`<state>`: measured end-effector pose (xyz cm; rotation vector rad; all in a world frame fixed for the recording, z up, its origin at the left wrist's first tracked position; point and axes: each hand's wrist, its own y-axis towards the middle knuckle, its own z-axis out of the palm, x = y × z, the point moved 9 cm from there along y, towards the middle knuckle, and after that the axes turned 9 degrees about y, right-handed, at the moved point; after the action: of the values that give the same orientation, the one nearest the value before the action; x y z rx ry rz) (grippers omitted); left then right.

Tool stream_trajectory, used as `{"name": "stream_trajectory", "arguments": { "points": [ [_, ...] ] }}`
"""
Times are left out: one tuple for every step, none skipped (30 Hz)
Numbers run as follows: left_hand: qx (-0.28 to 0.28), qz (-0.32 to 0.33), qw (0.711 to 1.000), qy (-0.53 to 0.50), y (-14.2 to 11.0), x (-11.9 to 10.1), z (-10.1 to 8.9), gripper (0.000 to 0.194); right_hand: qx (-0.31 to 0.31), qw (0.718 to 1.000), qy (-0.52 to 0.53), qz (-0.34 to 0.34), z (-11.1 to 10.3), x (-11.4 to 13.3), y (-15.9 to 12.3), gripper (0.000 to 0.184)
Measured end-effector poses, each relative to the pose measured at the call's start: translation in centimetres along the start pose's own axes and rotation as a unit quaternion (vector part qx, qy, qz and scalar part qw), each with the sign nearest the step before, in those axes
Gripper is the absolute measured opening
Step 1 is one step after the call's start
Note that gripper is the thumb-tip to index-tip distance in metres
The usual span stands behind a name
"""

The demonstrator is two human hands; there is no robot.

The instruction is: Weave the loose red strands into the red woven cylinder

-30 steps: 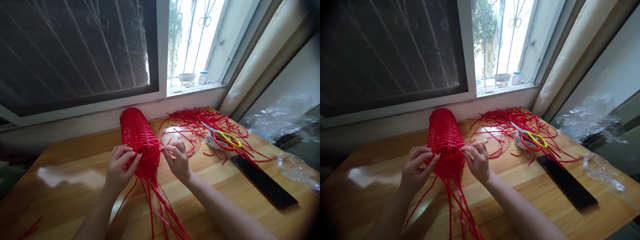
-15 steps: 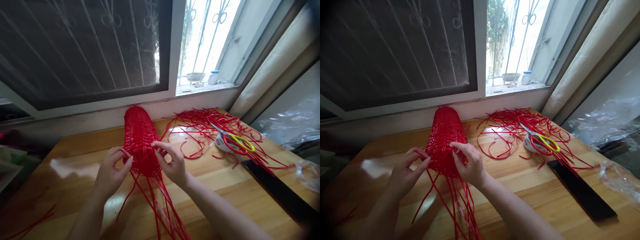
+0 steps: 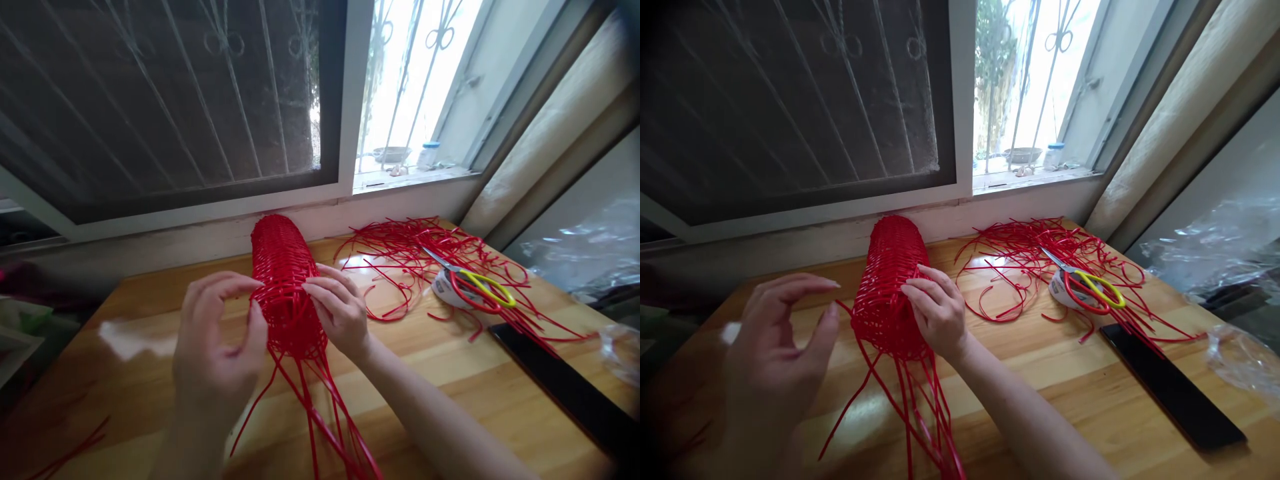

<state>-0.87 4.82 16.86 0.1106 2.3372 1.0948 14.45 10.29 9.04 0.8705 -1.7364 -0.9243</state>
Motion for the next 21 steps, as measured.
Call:
{"name": "stream_trajectory", "arguments": {
  "points": [
    [0.024, 0.041, 0.999, -0.026, -0.4, -1.9, 0.6, 0.022, 0.008, 1.000, 0.006, -0.004, 0.1, 0.1, -0.1, 0.038],
    [0.046, 0.080, 0.994, -0.057, -0.8, -3.5, 1.2, 0.026, 0.010, 1.000, 0.007, -0.010, 0.2, 0.2, -0.2, 0.039],
    [0.063, 0.099, 0.990, -0.079, -1.2, -4.5, 1.9, 0.027, 0.007, 1.000, 0.005, -0.014, 0.2, 0.3, -0.4, 0.038],
    [0.087, 0.101, 0.989, -0.067, -1.6, -4.8, 2.9, 0.027, 0.004, 1.000, 0.002, -0.018, 0.1, 0.4, -0.5, 0.037],
    [0.112, 0.092, 0.988, -0.049, -1.8, -4.6, 4.0, 0.026, 0.001, 1.000, 0.000, -0.022, 0.0, 0.4, -0.7, 0.036],
    [0.137, 0.075, 0.987, -0.034, -2.0, -4.0, 5.1, 0.025, -0.003, 1.000, -0.004, -0.026, -0.2, 0.5, -0.7, 0.035],
    [0.155, 0.058, 0.986, -0.027, -2.2, -3.2, 6.0, 0.022, -0.006, 1.000, -0.009, -0.028, -0.4, 0.5, -0.8, 0.035],
    [0.170, 0.037, 0.984, -0.025, -2.3, -2.3, 6.7, 0.019, -0.008, 0.999, -0.016, -0.029, -0.6, 0.6, -0.7, 0.035],
    [0.185, 0.017, 0.982, -0.029, -2.4, -1.3, 7.3, 0.015, -0.009, 0.999, -0.025, -0.030, -0.8, 0.6, -0.7, 0.035],
    [0.196, -0.002, 0.980, -0.037, -2.5, -0.5, 7.7, 0.011, -0.013, 0.999, -0.036, -0.032, -1.1, 0.6, -0.5, 0.035],
    [0.208, -0.021, 0.977, -0.046, -2.6, 0.1, 7.9, 0.009, -0.016, 0.998, -0.047, -0.035, -1.4, 0.7, -0.4, 0.034],
    [0.219, -0.038, 0.973, -0.056, -2.7, 0.7, 8.1, 0.009, -0.018, 0.997, -0.058, -0.040, -1.7, 0.8, -0.2, 0.033],
    [0.230, -0.056, 0.969, -0.066, -2.8, 1.1, 8.1, 0.009, -0.019, 0.996, -0.068, -0.048, -2.0, 0.9, 0.0, 0.031],
    [0.243, -0.076, 0.964, -0.078, -3.0, 1.6, 8.1, 0.009, -0.020, 0.995, -0.076, -0.056, -2.3, 1.0, 0.1, 0.029],
    [0.256, -0.095, 0.958, -0.091, -3.1, 1.9, 8.0, 0.010, -0.020, 0.995, -0.081, -0.062, -2.6, 1.0, 0.2, 0.028],
    [0.268, -0.113, 0.951, -0.105, -3.3, 2.3, 7.9, 0.010, -0.019, 0.994, -0.085, -0.064, -2.8, 1.0, 0.4, 0.026],
    [0.281, -0.131, 0.944, -0.117, -3.4, 2.7, 7.8, 0.010, -0.019, 0.994, -0.086, -0.065, -3.1, 0.9, 0.5, 0.025],
    [0.293, -0.144, 0.937, -0.125, -3.5, 3.0, 7.7, 0.011, -0.015, 0.994, -0.085, -0.066, -3.3, 0.8, 0.6, 0.024],
    [0.302, -0.152, 0.932, -0.128, -3.5, 3.4, 7.5, 0.012, -0.008, 0.994, -0.082, -0.067, -3.4, 0.7, 0.6, 0.023],
    [0.311, -0.157, 0.929, -0.127, -3.5, 3.7, 7.4, 0.013, 0.003, 0.995, -0.078, -0.067, -3.3, 0.7, 0.6, 0.023],
    [0.320, -0.159, 0.926, -0.121, -3.5, 4.0, 7.3, 0.014, 0.018, 0.995, -0.072, -0.067, -3.1, 0.7, 0.6, 0.023]
  ]
}}
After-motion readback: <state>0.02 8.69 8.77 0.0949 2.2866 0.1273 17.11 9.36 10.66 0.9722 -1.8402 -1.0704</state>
